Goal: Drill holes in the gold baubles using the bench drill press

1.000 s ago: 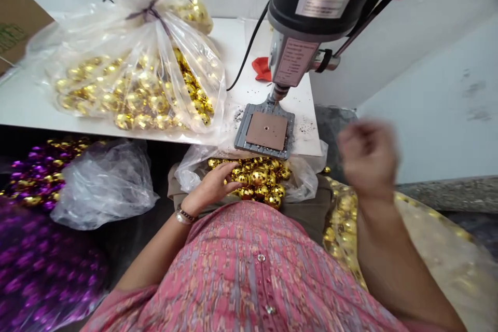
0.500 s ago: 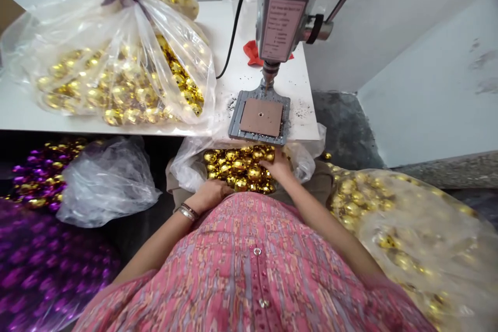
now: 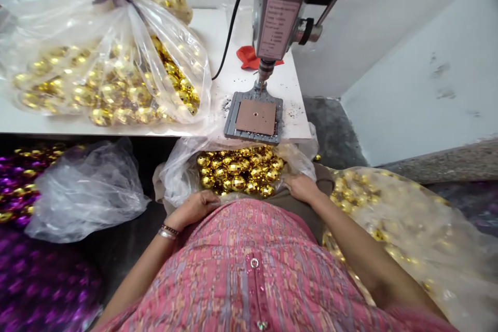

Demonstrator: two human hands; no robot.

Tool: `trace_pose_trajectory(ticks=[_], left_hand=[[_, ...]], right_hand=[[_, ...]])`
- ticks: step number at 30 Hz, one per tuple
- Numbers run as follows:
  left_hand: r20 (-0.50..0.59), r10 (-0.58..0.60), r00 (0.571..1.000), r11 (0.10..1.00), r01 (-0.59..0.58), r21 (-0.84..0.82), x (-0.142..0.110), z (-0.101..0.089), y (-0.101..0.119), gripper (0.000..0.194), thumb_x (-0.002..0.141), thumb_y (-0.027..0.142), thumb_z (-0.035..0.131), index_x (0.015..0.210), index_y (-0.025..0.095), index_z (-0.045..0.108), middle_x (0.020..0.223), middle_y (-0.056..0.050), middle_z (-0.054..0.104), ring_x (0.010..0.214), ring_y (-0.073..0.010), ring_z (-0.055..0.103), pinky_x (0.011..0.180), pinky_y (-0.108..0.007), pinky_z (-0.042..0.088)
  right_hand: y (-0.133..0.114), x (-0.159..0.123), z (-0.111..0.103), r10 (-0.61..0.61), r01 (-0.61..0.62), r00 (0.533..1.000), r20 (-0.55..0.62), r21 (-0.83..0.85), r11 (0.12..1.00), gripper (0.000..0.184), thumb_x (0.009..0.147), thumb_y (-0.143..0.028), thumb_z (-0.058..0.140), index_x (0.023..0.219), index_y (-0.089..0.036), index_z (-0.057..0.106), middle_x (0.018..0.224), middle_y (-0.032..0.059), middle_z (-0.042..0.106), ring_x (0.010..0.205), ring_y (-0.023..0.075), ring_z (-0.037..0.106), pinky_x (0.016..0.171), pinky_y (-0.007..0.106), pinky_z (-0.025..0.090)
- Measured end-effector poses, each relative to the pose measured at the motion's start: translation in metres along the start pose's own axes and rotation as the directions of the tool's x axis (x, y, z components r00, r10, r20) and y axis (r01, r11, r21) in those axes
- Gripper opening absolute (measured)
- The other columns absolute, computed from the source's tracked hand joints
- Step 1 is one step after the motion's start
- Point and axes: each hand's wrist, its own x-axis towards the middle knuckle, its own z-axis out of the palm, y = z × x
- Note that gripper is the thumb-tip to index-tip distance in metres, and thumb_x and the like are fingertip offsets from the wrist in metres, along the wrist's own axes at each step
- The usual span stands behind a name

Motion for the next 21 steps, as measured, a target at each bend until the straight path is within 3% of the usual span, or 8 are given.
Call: trace_pose_trajectory(ticks=[4, 7, 12, 14, 17, 19, 21], left_hand=[[0.049, -0.024, 0.999, 0.998, 0.027, -0.058, -0.018, 0.005, -0.013, 0.029, 0.094, 0.039, 0.058, 0.096, 0.022, 0.081, 0.093, -0.003, 0.079, 0.085, -0.0180, 0.070, 0.081, -0.028, 0.052], [0.034, -0.019, 0.999, 0.998, 0.021, -0.067, -0.027, 0.009, -0.018, 0.030, 0.094, 0.042, 0.058, 0.102, 0.023, 0.081, 0.097, -0.004, 0.079, 0.091, -0.0190, 0.070, 0.088, -0.030, 0.054], [-0.149, -0.046, 0.988, 0.995, 0.032, -0.094, -0.021, -0.007, -0.009, 0.042, 0.094, 0.049, 0.057, 0.119, 0.021, 0.076, 0.120, -0.008, 0.077, 0.110, -0.0234, 0.070, 0.101, -0.038, 0.055], [-0.207, -0.056, 0.977, 0.998, 0.055, -0.013, -0.009, -0.015, 0.002, 0.045, 0.095, 0.047, 0.055, 0.125, 0.018, 0.073, 0.126, -0.012, 0.075, 0.115, -0.0254, 0.069, 0.104, -0.040, 0.054], [-0.134, -0.038, 0.990, 0.965, 0.071, 0.252, 0.017, -0.016, 0.023, 0.046, 0.093, 0.037, 0.058, 0.132, 0.015, 0.069, 0.126, -0.015, 0.074, 0.116, -0.0285, 0.069, 0.104, -0.042, 0.053], [-0.062, -0.057, 0.996, 0.923, 0.076, 0.377, 0.037, -0.005, 0.036, 0.045, 0.092, 0.032, 0.060, 0.132, 0.015, 0.069, 0.125, -0.016, 0.073, 0.112, -0.0297, 0.070, 0.101, -0.042, 0.054], [0.022, -0.074, 0.997, 0.914, 0.059, 0.401, 0.057, 0.013, 0.043, 0.043, 0.090, 0.029, 0.063, 0.130, 0.018, 0.071, 0.126, -0.015, 0.073, 0.114, -0.0301, 0.070, 0.101, -0.041, 0.054]], right_hand=[[0.019, -0.046, 0.002, -0.008, 0.006, 1.000, 0.027, 0.082, 0.997, 0.044, 0.099, -0.050, 0.056, 0.122, -0.013, 0.062, 0.120, 0.0096, 0.062, 0.112, 0.0140, 0.061, 0.103, 0.037, 0.057], [0.031, -0.074, 0.011, 0.064, -0.067, 0.998, 0.027, 0.123, 0.990, 0.043, 0.099, -0.049, 0.055, 0.119, -0.012, 0.062, 0.113, 0.0083, 0.064, 0.104, 0.0118, 0.062, 0.096, 0.033, 0.059], [0.035, -0.058, 0.007, 0.185, -0.171, 0.978, -0.096, 0.138, 0.976, 0.046, 0.098, -0.049, 0.056, 0.126, -0.013, 0.060, 0.122, 0.0102, 0.061, 0.113, 0.0149, 0.060, 0.102, 0.037, 0.058], [0.024, -0.042, -0.002, 0.154, -0.137, 0.981, -0.115, 0.144, 0.980, 0.047, 0.098, -0.049, 0.056, 0.129, -0.014, 0.059, 0.127, 0.0110, 0.060, 0.119, 0.0166, 0.059, 0.106, 0.040, 0.056], [-0.011, -0.019, -0.005, 0.033, -0.021, 0.996, -0.078, 0.150, 0.988, 0.049, 0.097, -0.050, 0.058, 0.131, -0.014, 0.059, 0.132, 0.0115, 0.058, 0.125, 0.0185, 0.057, 0.111, 0.044, 0.053], [-0.040, -0.007, 0.004, -0.023, 0.031, 0.999, -0.047, 0.162, 0.986, 0.050, 0.097, -0.050, 0.059, 0.132, -0.015, 0.058, 0.134, 0.0118, 0.057, 0.127, 0.0193, 0.056, 0.113, 0.045, 0.052], [-0.064, 0.003, 0.019, -0.027, 0.032, 0.999, -0.032, 0.191, 0.981, 0.052, 0.097, -0.050, 0.059, 0.134, -0.015, 0.057, 0.136, 0.0122, 0.056, 0.127, 0.0197, 0.055, 0.112, 0.045, 0.053]])
